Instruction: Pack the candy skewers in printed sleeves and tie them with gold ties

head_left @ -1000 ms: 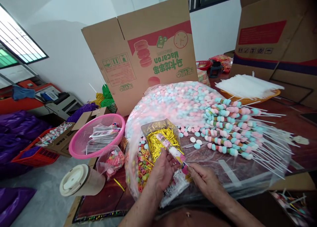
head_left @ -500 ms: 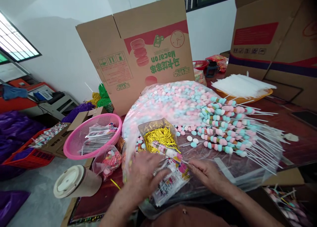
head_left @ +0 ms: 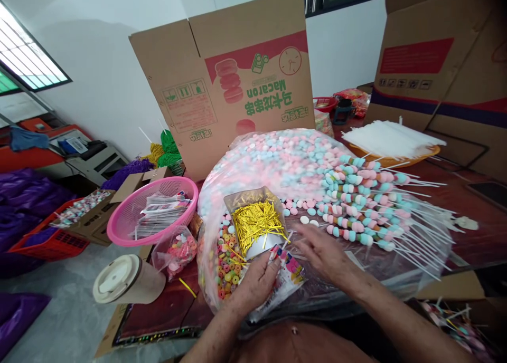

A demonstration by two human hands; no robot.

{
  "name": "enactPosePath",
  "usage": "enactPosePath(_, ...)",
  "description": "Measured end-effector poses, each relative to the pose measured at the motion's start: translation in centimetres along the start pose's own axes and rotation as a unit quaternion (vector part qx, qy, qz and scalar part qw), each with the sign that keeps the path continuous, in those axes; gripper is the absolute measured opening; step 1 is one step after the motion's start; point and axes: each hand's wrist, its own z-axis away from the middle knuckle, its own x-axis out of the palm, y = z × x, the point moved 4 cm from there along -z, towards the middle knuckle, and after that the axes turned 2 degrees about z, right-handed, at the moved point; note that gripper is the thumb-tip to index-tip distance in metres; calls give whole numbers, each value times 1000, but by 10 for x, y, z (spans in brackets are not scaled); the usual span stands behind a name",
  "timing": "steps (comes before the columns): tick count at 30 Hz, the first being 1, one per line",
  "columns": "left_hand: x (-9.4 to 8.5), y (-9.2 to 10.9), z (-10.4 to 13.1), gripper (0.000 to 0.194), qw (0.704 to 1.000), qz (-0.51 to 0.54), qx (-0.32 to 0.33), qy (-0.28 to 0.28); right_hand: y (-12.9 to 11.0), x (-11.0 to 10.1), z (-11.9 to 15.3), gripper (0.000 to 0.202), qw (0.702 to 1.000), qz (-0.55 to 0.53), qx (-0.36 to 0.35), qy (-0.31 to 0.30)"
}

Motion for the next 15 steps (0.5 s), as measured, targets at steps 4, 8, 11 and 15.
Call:
enactPosePath(4,-2,-2,3,35,1000,2,3,-2,0,36,14,27,975,-196,94,-46)
enactPosePath(8,-3,8,5,33,994,22,16,-109,-20,55,20,29,981,-185,39,-50)
enactPosePath(11,-4,10,5,35,984,74,-45,-157,-21,47,12,32,983,-164,79,-4)
enactPosePath(15,-6,1,4,36,975,99,-148,-130,-28,17,4,25,998,-39,-33,46)
